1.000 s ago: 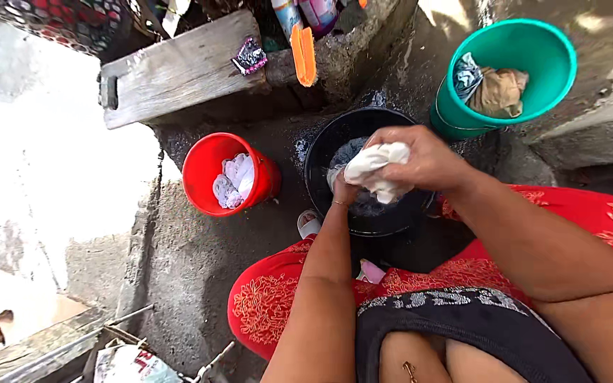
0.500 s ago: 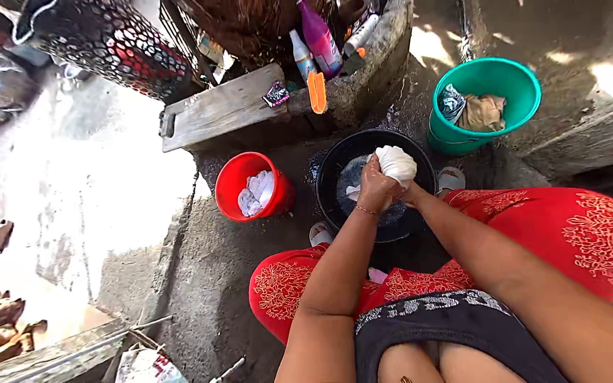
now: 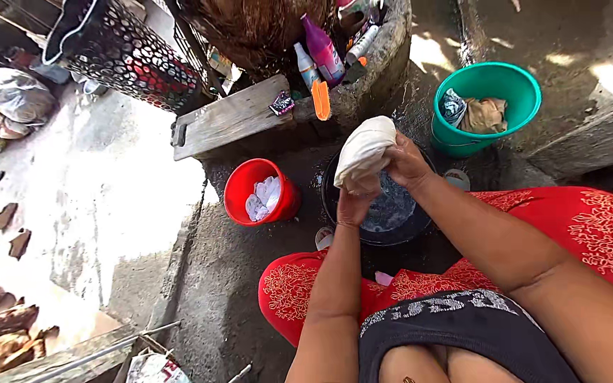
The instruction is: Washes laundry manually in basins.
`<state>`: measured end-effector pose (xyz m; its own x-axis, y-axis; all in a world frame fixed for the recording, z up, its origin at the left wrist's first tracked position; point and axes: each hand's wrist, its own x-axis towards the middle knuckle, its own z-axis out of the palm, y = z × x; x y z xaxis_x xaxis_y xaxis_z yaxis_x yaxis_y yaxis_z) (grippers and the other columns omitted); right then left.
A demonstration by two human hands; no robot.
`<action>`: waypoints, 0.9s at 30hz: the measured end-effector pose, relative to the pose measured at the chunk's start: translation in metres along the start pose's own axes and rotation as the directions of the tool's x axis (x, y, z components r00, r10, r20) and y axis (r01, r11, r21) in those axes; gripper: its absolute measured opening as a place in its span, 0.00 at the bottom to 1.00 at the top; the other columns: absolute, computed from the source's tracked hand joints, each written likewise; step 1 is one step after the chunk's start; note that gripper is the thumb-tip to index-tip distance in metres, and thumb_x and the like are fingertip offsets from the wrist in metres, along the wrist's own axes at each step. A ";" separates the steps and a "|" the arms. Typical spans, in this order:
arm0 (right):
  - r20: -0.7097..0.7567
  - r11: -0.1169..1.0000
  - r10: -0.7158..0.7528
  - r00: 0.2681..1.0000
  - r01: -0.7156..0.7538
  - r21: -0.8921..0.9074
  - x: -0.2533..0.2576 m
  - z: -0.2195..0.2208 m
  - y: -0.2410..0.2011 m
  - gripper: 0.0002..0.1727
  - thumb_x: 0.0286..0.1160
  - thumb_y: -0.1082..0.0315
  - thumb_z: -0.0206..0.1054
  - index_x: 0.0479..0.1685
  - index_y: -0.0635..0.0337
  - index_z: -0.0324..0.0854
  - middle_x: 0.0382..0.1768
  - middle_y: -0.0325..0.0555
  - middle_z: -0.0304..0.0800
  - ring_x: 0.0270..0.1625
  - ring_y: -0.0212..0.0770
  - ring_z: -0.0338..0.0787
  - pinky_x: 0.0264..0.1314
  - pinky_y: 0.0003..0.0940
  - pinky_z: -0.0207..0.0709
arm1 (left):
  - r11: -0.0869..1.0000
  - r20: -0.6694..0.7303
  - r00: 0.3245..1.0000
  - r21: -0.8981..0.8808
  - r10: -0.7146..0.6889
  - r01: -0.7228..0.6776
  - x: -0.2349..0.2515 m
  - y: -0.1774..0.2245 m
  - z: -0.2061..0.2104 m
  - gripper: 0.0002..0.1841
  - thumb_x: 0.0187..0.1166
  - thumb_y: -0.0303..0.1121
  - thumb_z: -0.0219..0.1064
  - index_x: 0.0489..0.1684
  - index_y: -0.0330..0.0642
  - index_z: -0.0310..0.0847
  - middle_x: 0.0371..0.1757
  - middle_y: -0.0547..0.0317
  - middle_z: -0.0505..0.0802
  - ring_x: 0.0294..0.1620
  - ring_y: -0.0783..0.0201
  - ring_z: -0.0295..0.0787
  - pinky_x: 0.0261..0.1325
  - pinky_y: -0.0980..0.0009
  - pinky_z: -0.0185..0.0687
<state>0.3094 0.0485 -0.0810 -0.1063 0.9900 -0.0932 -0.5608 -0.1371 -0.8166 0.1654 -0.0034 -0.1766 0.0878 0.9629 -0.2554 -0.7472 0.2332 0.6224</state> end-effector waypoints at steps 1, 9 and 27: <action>0.024 0.999 -0.023 0.999 0.022 0.047 0.001 0.002 0.003 0.28 0.62 0.76 0.66 0.67 0.55 0.70 0.51 0.39 0.89 0.51 0.34 0.91 0.54 0.36 0.89 | 0.998 0.068 0.997 -0.055 -0.024 0.028 -0.003 -0.004 0.007 0.59 0.38 0.71 0.86 0.77 0.48 0.71 0.66 0.48 0.89 0.63 0.46 0.88 0.63 0.44 0.86; 0.256 0.990 0.137 0.957 -0.122 -0.073 -0.044 -0.066 0.018 0.46 0.43 0.52 0.92 0.71 0.43 0.74 0.56 0.35 0.93 0.56 0.37 0.93 0.59 0.41 0.90 | 0.921 0.021 0.932 -0.162 0.362 -0.354 0.012 0.040 0.043 0.46 0.52 0.67 0.82 0.71 0.49 0.75 0.57 0.59 0.94 0.59 0.62 0.92 0.63 0.59 0.90; -0.138 0.998 0.005 0.990 0.004 0.065 -0.025 -0.017 0.021 0.13 0.61 0.71 0.70 0.46 0.50 0.82 0.37 0.32 0.93 0.41 0.27 0.91 0.46 0.29 0.88 | 0.904 0.024 0.917 0.158 0.398 -0.397 0.015 0.031 0.047 0.12 0.74 0.45 0.71 0.43 0.46 0.86 0.39 0.63 0.94 0.43 0.68 0.93 0.51 0.66 0.91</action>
<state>0.3145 0.0214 -0.1053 0.0055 0.9846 -0.1749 -0.6136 -0.1348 -0.7781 0.1744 0.0250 -0.1262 -0.2006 0.9792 0.0316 -0.6063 -0.1494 0.7810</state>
